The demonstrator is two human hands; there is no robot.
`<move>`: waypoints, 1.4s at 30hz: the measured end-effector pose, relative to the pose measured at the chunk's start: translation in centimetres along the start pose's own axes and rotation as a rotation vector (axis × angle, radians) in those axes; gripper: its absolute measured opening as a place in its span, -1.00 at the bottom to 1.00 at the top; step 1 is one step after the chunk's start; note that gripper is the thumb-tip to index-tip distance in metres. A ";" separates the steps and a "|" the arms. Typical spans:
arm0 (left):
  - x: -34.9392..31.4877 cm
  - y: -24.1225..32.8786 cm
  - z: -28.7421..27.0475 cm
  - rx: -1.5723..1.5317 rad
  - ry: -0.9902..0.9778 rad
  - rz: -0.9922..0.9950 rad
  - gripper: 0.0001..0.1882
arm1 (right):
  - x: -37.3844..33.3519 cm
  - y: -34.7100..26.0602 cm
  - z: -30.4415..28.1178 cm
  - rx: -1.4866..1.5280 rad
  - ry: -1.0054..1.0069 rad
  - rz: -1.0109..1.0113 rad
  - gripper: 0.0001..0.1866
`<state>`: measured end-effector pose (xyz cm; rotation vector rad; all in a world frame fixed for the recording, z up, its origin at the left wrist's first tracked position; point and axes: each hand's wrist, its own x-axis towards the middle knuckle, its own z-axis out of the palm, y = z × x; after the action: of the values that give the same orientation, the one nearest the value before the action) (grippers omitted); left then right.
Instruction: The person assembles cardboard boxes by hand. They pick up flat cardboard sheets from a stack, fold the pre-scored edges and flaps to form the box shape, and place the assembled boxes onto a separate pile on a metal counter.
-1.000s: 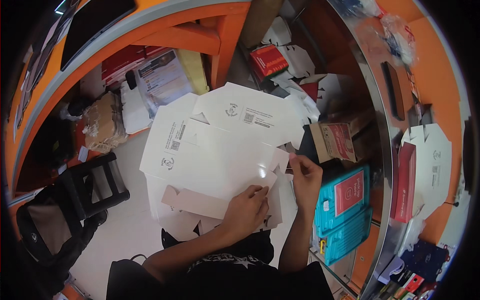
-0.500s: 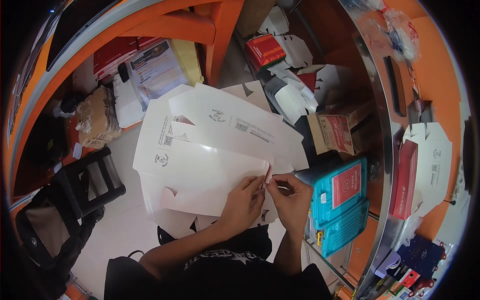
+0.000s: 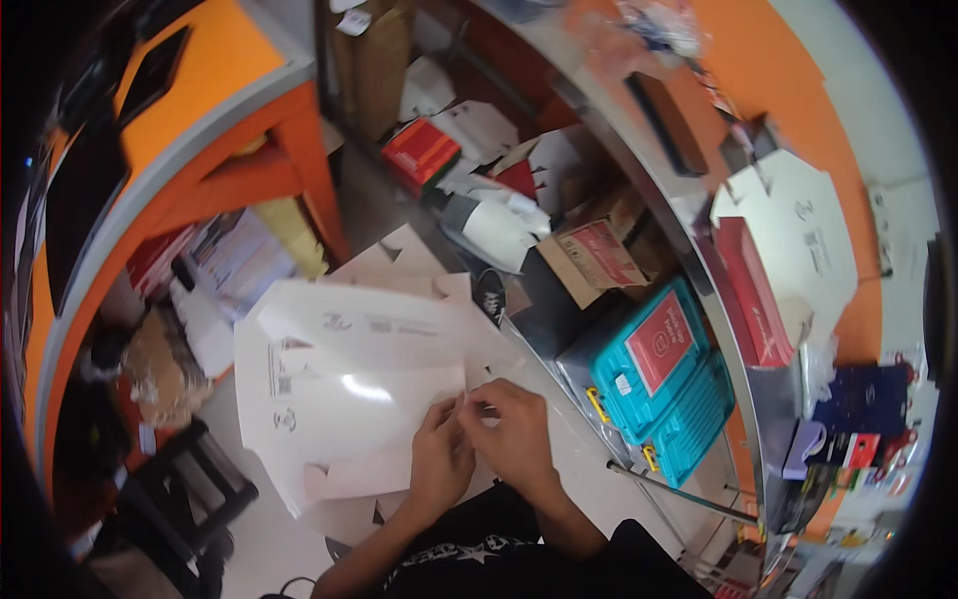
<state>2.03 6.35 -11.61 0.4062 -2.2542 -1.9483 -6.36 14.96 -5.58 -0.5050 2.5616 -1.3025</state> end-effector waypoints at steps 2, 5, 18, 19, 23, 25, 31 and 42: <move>0.4 1.2 -0.4 -0.060 -0.051 -0.065 -0.44 | -0.2 0.0 0.3 -0.125 -0.030 -0.023 -0.91; 0.4 1.0 -0.2 -0.097 -0.017 -0.129 -0.44 | -0.9 0.6 0.4 -0.194 -0.046 -0.054 -0.89; 1.0 4.3 -0.5 0.124 -0.179 0.022 -0.54 | -0.3 2.7 -2.1 0.508 -0.189 0.100 -0.87; 1.2 4.8 -0.4 0.152 -0.201 0.055 -0.48 | -0.2 2.1 -2.5 0.470 -0.131 0.136 -0.88; 0.4 9.4 -0.8 0.244 -0.220 0.517 -0.29 | 0.4 1.0 -6.1 0.122 0.268 -0.052 -0.92; -1.4 13.5 -2.1 0.099 -0.284 0.549 -0.40 | 1.9 -0.2 -11.2 -0.112 0.423 -0.129 -0.97; -1.3 13.9 -4.4 -0.032 -0.334 0.670 -0.46 | 6.8 -4.9 -30.9 -0.543 0.783 -0.208 -0.85; -1.5 11.1 -8.2 0.081 -0.190 0.360 -0.64 | 7.7 7.1 -39.5 -1.176 0.724 0.165 -0.81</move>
<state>4.48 0.39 0.76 -0.1767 -2.3236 -1.7774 -28.62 44.86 11.29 0.0829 3.6626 0.3169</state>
